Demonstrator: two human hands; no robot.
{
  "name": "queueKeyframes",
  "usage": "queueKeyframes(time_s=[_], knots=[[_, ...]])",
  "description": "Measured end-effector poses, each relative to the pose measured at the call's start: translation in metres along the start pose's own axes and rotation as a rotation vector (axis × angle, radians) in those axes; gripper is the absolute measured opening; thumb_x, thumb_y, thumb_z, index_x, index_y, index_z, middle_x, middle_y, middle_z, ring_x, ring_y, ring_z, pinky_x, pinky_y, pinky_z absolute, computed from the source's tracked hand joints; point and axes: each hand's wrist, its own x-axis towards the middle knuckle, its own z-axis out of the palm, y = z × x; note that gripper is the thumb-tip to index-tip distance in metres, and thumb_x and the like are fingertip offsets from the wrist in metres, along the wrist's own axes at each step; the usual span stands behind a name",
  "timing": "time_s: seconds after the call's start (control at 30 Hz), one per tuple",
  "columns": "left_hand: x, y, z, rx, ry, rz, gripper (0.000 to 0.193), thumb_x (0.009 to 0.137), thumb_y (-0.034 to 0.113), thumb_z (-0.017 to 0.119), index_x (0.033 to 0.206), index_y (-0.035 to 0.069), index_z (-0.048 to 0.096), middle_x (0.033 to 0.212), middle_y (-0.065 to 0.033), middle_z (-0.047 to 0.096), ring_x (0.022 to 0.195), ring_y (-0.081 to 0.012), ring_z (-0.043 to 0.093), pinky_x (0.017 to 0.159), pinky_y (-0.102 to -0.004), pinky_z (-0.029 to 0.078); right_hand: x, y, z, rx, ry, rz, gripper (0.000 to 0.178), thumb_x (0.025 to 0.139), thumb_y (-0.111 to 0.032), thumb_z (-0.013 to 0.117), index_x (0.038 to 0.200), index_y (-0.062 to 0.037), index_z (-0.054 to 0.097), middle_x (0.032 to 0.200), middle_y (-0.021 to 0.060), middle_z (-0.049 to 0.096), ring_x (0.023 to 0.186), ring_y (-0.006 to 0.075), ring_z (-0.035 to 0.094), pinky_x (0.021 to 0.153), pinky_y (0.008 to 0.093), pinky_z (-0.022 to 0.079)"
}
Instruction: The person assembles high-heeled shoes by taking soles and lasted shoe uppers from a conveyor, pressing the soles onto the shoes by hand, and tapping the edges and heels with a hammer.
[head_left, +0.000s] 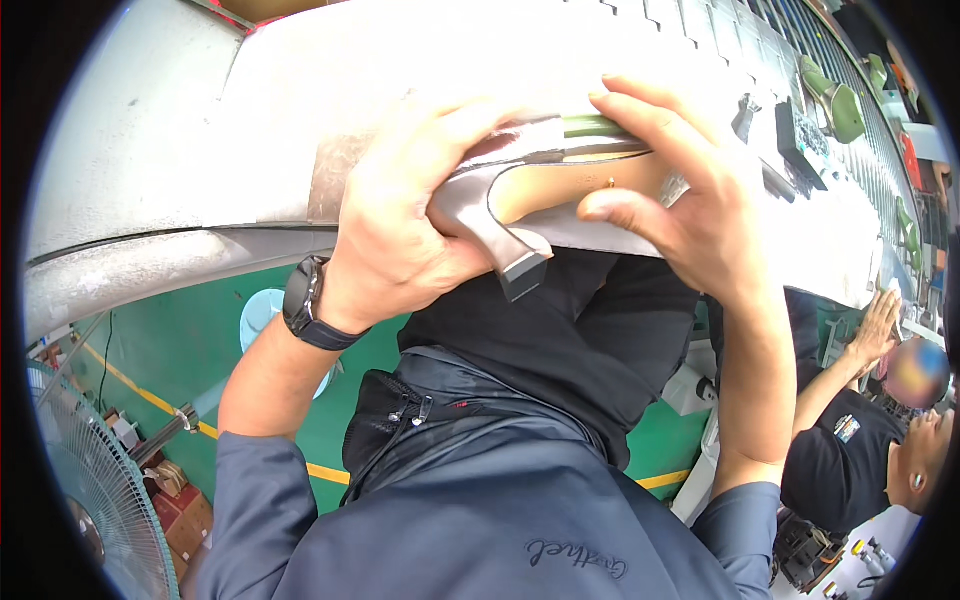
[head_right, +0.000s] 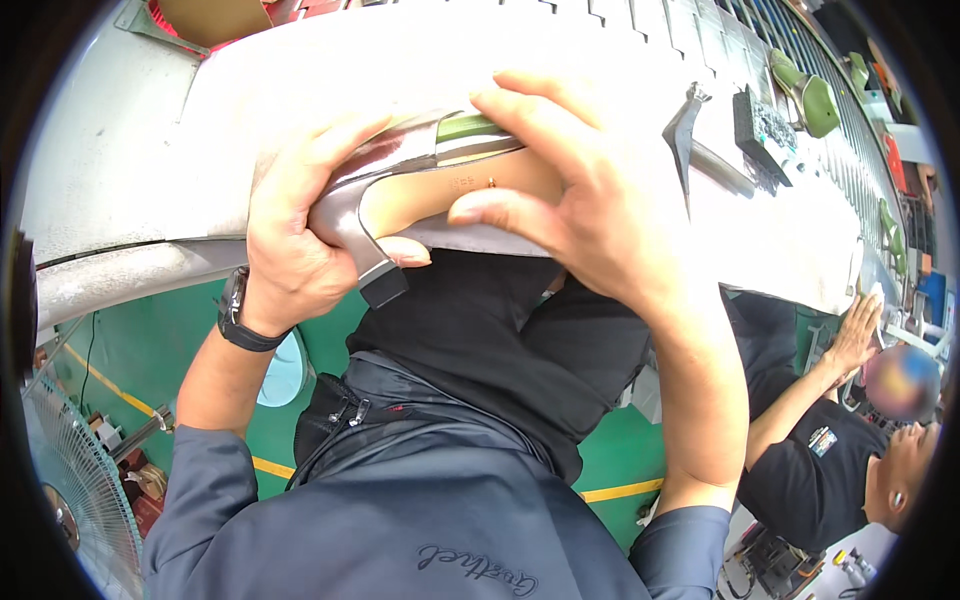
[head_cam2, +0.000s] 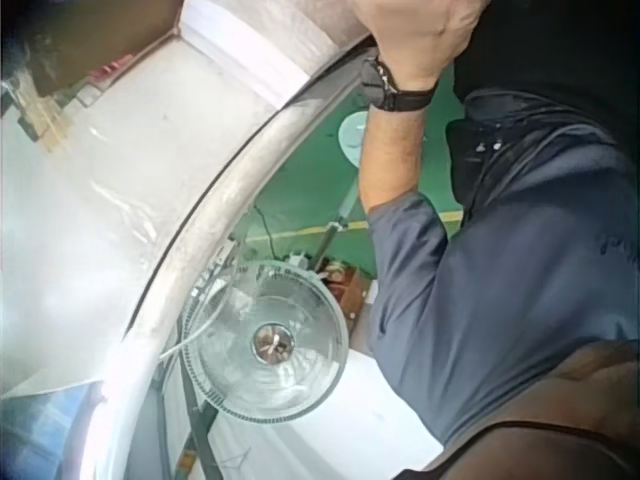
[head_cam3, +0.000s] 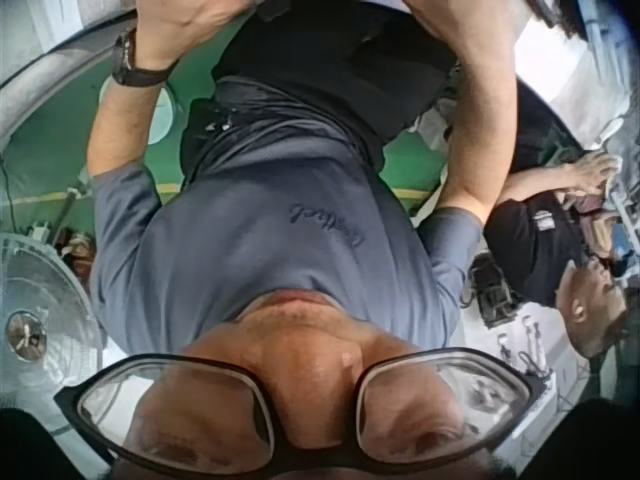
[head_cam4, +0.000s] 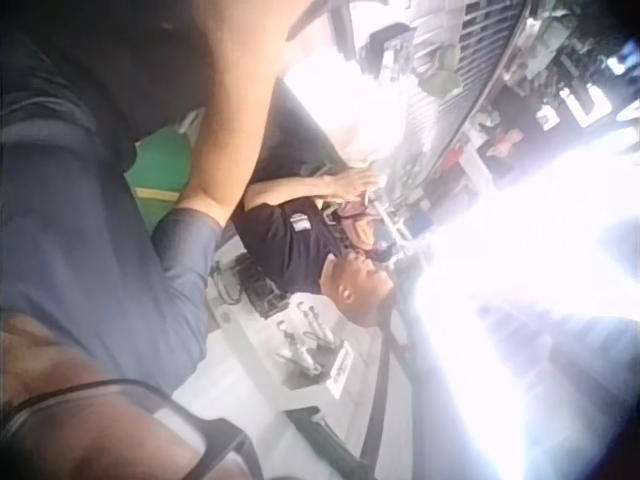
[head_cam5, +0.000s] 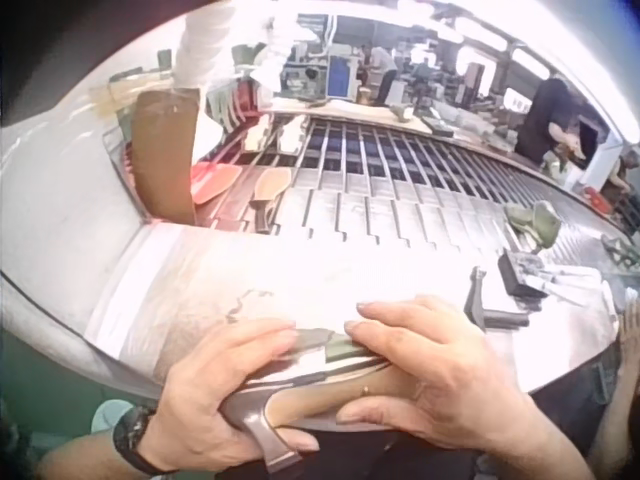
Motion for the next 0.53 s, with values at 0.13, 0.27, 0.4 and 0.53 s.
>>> queueKeyframes(time_s=[0.13,0.27,0.4,0.53], knots=[[0.007,0.003,-0.011,0.171,-0.114,0.058,0.083,0.071,0.035,0.095,0.139,-0.001,0.062,0.142,-0.0186,0.063,0.129,-0.0316,0.063,0.108,-0.0411,0.052,0.014,0.001,0.006,-0.145,-0.021,-0.184,0.065,0.073,-0.031,0.089,0.127,-0.0009,0.070,0.127,0.0147,0.070,0.112,0.0326,0.067,0.095,0.0402,0.054],[0.009,0.002,-0.009,0.153,-0.088,0.102,0.072,0.075,0.033,0.093,0.134,0.000,0.067,0.137,-0.0182,0.068,0.128,-0.0339,0.064,0.108,-0.0421,0.051,0.019,0.000,0.008,-0.141,0.021,-0.258,0.060,0.072,-0.032,0.088,0.120,-0.0004,0.073,0.114,0.0130,0.074,0.099,0.0305,0.069,0.087,0.0394,0.054],[0.007,0.000,-0.010,0.191,-0.091,0.136,0.065,0.078,0.033,0.090,0.130,-0.001,0.069,0.133,-0.0192,0.069,0.124,-0.0345,0.066,0.107,-0.0436,0.052,0.018,-0.003,0.011,-0.140,0.036,-0.253,0.055,0.072,-0.033,0.087,0.116,-0.0010,0.075,0.109,0.0118,0.076,0.094,0.0287,0.070,0.084,0.0379,0.053],[0.004,-0.003,-0.011,0.169,-0.109,0.130,0.061,0.081,0.033,0.088,0.130,0.000,0.070,0.133,-0.0195,0.070,0.125,-0.0356,0.066,0.107,-0.0460,0.052,0.017,-0.009,0.015,-0.145,0.028,-0.214,0.054,0.074,-0.033,0.086,0.115,-0.0013,0.075,0.111,0.0118,0.076,0.095,0.0281,0.070,0.085,0.0383,0.053]])
